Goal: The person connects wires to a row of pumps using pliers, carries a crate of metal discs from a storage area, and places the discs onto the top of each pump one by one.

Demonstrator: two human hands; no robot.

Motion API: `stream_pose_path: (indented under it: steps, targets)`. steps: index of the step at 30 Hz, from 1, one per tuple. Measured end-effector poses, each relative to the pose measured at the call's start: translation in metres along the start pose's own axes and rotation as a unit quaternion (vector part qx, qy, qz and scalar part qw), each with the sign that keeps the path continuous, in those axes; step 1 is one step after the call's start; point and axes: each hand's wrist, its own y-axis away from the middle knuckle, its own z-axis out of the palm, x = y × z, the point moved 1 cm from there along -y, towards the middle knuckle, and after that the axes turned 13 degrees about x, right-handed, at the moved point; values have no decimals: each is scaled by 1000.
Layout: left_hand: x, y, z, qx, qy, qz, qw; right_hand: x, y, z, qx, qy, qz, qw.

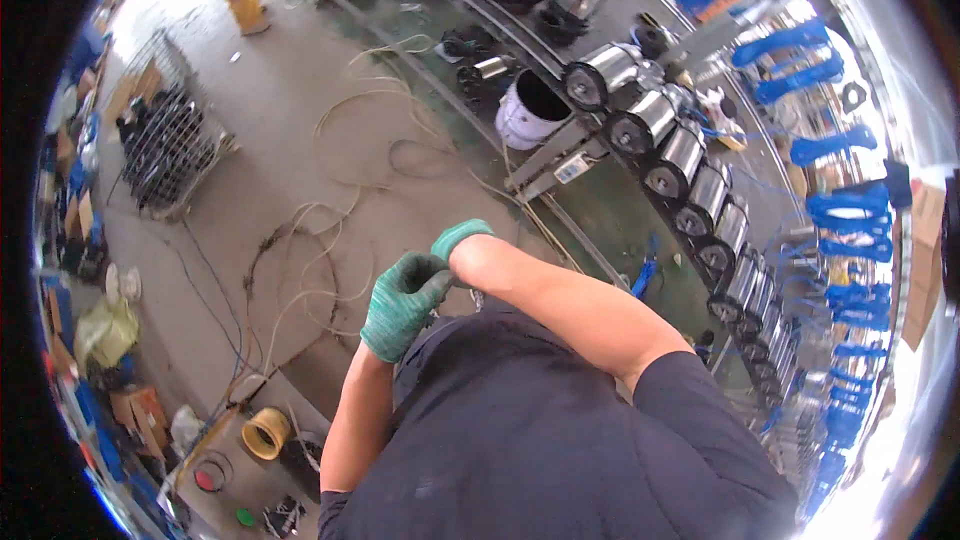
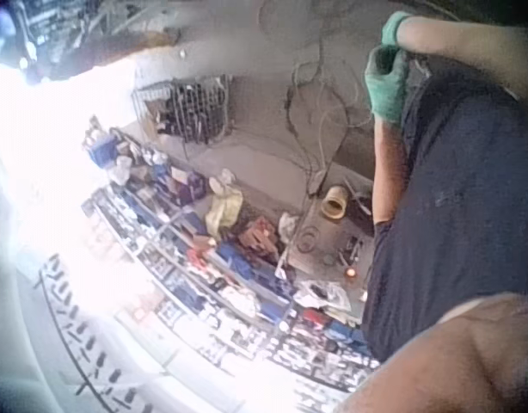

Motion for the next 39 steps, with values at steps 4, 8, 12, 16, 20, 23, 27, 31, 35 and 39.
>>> stream_pose_path:
  steps: [4,8,12,16,20,23,27,31,35,39]
  targets:
    - [-2,-9,18,-46,-19,-24,998,18,32,18,127,-40,-22,991]
    - [-7,-13,38,-59,-40,-16,997,29,38,20,56,-36,29,997]
    - [-6,-17,50,-63,-54,-21,996,36,41,22,19,-66,77,995]
    - [-4,-16,54,-63,-97,-19,993,36,50,14,-4,-69,89,994]
    - [2,-16,60,-46,-157,-12,986,35,46,17,1,-12,86,996]
    - [1,-17,56,-64,-60,-81,993,35,39,16,5,-17,72,997]
    - [-3,-11,49,-170,176,-148,958,32,60,-15,99,-66,-13,993]
    - [10,-17,58,-120,48,-120,984,45,66,-6,108,-168,-70,977]
    - [18,-26,63,-36,-37,15,999,55,30,24,9,22,8,1000]
    - [21,-28,61,-81,-146,45,985,51,16,29,-14,17,35,999]
